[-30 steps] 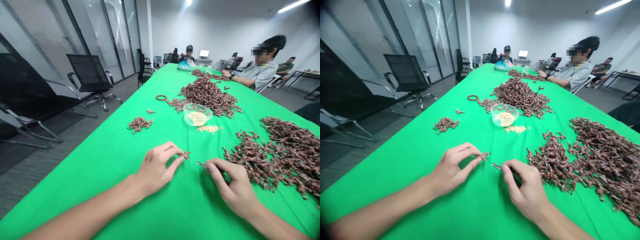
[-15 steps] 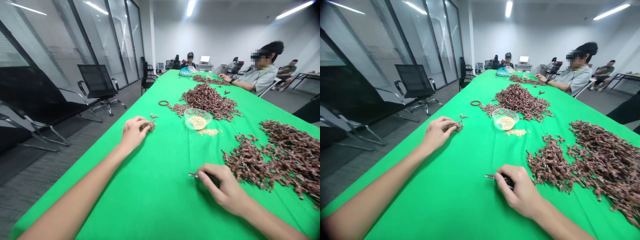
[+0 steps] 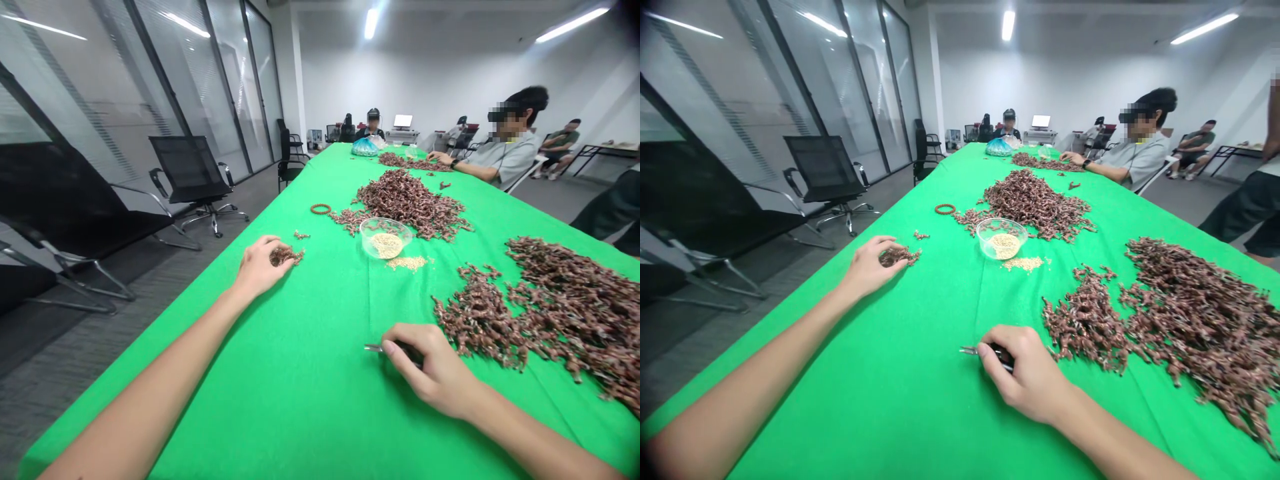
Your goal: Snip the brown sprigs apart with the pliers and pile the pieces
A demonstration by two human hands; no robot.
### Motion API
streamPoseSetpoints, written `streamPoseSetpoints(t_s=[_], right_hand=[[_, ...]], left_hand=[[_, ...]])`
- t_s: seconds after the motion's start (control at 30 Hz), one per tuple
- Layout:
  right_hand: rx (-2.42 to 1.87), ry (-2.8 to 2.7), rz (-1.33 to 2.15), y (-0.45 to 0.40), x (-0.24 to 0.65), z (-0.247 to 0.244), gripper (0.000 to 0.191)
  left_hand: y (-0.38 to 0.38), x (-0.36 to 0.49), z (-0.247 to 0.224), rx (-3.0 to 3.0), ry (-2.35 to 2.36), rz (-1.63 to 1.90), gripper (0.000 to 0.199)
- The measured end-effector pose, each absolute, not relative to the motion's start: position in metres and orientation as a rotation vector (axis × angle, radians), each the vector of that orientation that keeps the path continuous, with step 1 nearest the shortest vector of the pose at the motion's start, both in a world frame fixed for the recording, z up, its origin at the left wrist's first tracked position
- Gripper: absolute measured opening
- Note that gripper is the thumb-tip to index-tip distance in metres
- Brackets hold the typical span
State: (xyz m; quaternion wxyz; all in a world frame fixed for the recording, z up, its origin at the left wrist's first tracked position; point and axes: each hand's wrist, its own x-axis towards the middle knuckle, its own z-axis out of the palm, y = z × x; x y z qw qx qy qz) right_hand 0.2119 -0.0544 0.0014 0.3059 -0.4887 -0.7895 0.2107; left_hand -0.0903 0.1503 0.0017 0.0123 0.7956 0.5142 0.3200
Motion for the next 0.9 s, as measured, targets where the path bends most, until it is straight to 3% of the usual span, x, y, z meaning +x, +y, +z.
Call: streamPoseSetpoints(t_s=[0.27, 0.53, 0.9], right_hand=[[-1.260, -2.117, 0.572, -0.055, 0.213, 0.000, 0.025], [-1.121, -2.134, 0.617, -0.058, 0.211, 0.000, 0.025], [-1.054, -2.136, 0.496, -0.058, 0.217, 0.000, 0.024]], left_hand=[[0.128, -0.062, 0.007, 2.559, 1.471, 1.052, 0.035], [0.066, 0.029, -0.001, 2.706, 0.909, 0.785, 0.031], [0.086, 0.156, -0.011, 2.765, 0.348, 0.498, 0.036]])
